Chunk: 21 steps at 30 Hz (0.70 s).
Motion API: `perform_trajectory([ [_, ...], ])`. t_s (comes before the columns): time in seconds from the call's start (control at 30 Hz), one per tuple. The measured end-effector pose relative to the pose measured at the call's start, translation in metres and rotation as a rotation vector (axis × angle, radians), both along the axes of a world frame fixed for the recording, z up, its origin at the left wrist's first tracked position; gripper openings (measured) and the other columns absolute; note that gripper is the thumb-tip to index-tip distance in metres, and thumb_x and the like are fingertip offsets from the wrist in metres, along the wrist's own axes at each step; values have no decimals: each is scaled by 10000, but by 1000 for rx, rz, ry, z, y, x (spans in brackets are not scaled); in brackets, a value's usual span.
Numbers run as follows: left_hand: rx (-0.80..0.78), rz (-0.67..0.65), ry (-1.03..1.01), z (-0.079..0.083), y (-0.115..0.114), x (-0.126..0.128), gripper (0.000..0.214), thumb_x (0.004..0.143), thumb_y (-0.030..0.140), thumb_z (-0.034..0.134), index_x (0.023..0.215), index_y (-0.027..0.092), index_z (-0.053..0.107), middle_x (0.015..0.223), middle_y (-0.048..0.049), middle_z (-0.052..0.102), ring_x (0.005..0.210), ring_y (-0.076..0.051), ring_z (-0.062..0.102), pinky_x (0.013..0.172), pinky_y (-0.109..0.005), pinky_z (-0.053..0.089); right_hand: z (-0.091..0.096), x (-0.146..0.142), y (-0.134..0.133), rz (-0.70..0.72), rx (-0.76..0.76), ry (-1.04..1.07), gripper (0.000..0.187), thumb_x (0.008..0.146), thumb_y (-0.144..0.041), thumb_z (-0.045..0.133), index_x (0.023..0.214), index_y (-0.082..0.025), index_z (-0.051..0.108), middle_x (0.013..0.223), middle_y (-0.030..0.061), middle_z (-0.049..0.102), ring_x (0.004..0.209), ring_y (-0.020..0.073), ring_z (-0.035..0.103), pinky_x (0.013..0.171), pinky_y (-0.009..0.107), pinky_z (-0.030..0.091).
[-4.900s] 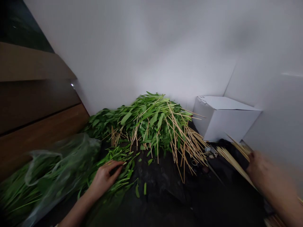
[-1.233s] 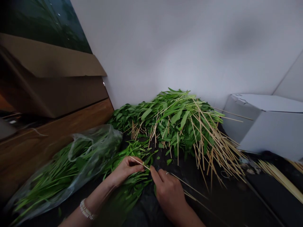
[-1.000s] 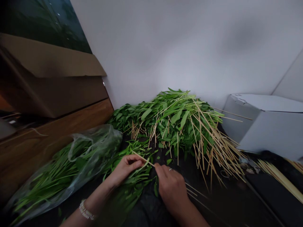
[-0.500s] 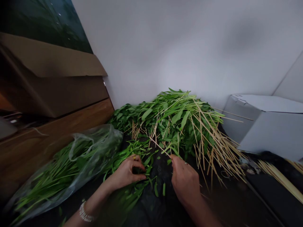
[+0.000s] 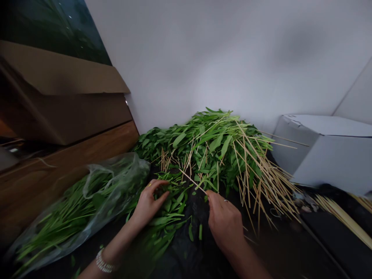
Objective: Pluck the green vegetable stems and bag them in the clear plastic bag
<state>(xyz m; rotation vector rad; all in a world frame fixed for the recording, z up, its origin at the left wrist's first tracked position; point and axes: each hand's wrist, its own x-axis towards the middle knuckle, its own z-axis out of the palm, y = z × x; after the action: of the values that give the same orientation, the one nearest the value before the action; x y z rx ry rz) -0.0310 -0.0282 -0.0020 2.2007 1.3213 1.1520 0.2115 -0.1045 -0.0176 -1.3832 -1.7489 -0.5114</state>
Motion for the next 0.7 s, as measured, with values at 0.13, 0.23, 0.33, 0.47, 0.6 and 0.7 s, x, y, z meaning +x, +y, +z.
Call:
perform_trajectory([
  [0.13, -62, -202, 122, 3, -7, 3, 146, 762, 340, 714, 722, 200, 703, 849, -33, 577, 853, -192, 556, 794, -301, 416, 0, 0, 1, -4, 19, -8, 274, 937, -130, 342, 999, -151, 608, 715, 5, 666, 572, 110, 610, 634, 220, 422],
  [0.23, -99, -327, 282, 3, -11, 5, 185, 700, 400, 769, 760, 227, 738, 863, -27, 588, 864, -197, 539, 800, -313, 394, 0, -1, 0, -5, 18, -7, 280, 938, -135, 334, 1013, -148, 603, 727, 13, 677, 586, 114, 620, 636, 222, 429],
  [0.33, -108, -369, 332, 4, -14, 6, 141, 726, 369, 754, 794, 246, 748, 872, -28, 606, 879, -201, 533, 823, -327, 383, 1, -2, 0, 2, 18, -4, 280, 938, -134, 333, 1007, -151, 603, 726, 14, 678, 587, 114, 622, 631, 223, 429],
  [0.47, -148, -348, 72, 10, -12, 6, 109, 794, 311, 691, 753, 216, 726, 934, -53, 644, 933, -206, 568, 888, -340, 391, 2, -2, 0, 1, 18, -6, 275, 942, -141, 339, 988, -150, 610, 713, 13, 673, 574, 113, 619, 621, 222, 430],
  [0.6, -299, -233, -419, 14, -7, 3, 163, 818, 350, 660, 824, 188, 673, 960, -77, 708, 930, -206, 626, 875, -324, 438, -1, -2, 0, 39, 27, -17, 265, 944, -145, 357, 997, -146, 617, 732, 15, 677, 603, 117, 634, 636, 227, 441],
  [0.7, -475, -169, -674, 10, -4, 2, 275, 771, 394, 710, 937, 179, 668, 833, -58, 743, 797, -177, 655, 800, -289, 474, -3, -3, 0, 89, -2, -34, 281, 944, -149, 360, 1017, -150, 632, 783, 36, 692, 653, 126, 649, 659, 230, 463],
])
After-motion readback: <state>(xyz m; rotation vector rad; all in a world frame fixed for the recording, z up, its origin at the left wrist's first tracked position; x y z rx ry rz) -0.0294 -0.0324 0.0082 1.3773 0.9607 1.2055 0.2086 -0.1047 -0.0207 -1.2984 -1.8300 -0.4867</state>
